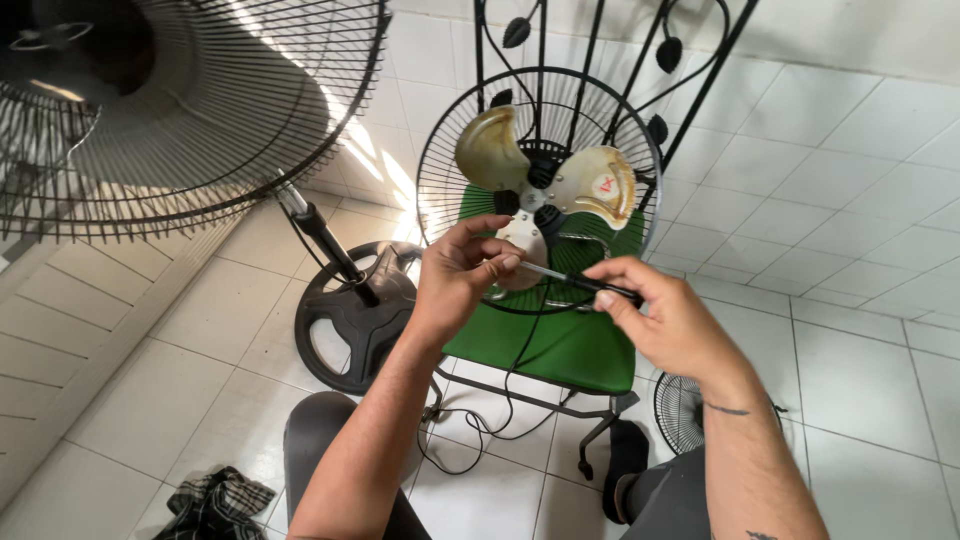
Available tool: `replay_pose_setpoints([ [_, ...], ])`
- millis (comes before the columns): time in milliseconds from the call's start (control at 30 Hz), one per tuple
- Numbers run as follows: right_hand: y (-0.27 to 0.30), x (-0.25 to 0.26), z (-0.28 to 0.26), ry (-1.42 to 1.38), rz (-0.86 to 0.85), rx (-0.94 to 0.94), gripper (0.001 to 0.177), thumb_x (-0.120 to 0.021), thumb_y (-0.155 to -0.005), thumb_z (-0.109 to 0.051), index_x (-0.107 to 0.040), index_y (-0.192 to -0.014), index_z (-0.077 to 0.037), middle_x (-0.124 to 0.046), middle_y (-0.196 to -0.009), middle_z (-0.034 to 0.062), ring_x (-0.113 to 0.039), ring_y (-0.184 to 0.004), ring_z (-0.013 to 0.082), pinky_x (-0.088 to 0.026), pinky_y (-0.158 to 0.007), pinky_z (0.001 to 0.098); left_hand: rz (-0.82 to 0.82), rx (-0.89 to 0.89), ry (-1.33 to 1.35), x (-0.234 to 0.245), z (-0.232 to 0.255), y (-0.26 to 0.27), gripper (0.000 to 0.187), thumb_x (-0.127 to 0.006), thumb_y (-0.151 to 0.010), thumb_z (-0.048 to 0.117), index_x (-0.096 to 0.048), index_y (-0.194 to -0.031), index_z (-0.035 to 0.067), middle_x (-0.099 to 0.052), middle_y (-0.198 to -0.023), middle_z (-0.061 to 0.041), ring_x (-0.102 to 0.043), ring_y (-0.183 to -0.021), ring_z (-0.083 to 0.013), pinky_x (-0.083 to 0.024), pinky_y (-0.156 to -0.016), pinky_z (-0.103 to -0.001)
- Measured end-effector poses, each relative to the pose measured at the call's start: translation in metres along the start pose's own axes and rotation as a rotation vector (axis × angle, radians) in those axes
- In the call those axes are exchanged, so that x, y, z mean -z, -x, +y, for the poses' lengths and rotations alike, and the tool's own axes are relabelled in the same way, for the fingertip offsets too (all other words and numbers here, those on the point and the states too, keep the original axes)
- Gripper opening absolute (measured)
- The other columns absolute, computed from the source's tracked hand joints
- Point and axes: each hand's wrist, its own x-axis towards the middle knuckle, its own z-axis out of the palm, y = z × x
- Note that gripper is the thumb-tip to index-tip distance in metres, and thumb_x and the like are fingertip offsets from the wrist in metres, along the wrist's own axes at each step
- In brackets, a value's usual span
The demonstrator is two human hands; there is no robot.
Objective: The person disassembles a small electric fan by removing the front grille and fan blades using a screwdriver, then reassembles the fan by reattaching the grille and securing it with screws.
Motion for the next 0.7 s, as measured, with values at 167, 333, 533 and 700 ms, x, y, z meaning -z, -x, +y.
replay_pose_setpoints([
  [167, 0.010, -0.009, 0.010, 0.138, -0.027, -0.033, 0.034, -0.068, -0.095, -0.019, -0.064, -0.128, -0.017, -0.078, -0.085, 0.0072, -0.072, -0.064, 0.0175, -0.055, -0.059, 0.0322, -0.034, 0.102, -0.025, -0.014, -0.002, -0.010, 0.049, -0.070, -0.093, -0.007, -0.055, -0.139, -0.003, -0.076, -0.099, -0.012, -0.071, -0.083, -0.0137, -0.059, -0.074, -0.028],
  [333, 0.013, -0.012, 0.008, 0.140, 0.051, 0.187, 0.042, -0.069, -0.095, -0.017, -0.059, -0.135, -0.017, -0.079, -0.097, 0.0091, -0.075, -0.067, 0.0235, -0.058, -0.056, 0.0365, 0.018, 0.059, -0.043, -0.027, 0.002, -0.009, 0.053, -0.070, -0.090, -0.010, -0.057, -0.140, -0.001, -0.076, -0.097, -0.013, -0.068, -0.077, -0.0144, -0.056, -0.069, -0.029],
  [533, 0.012, -0.012, 0.017, 0.119, 0.083, 0.351, 0.049, -0.065, -0.096, -0.016, -0.053, -0.144, -0.014, -0.077, -0.109, 0.0120, -0.075, -0.074, 0.0280, -0.061, -0.061, 0.0372, 0.065, 0.124, 0.188, -0.031, 0.003, -0.004, 0.050, -0.072, -0.089, -0.008, -0.053, -0.135, -0.001, -0.072, -0.097, -0.005, -0.069, -0.086, -0.0141, -0.057, -0.078, -0.030],
  [700, 0.009, -0.014, 0.022, 0.070, 0.024, 0.280, 0.054, -0.064, -0.096, -0.017, -0.050, -0.148, -0.016, -0.077, -0.095, 0.0119, -0.074, -0.067, 0.0281, -0.059, -0.058, 0.0386, 0.072, 0.184, 0.168, -0.035, -0.004, -0.005, 0.053, -0.074, -0.088, -0.008, -0.053, -0.136, -0.002, -0.072, -0.094, -0.007, -0.069, -0.081, -0.0153, -0.057, -0.077, -0.029],
])
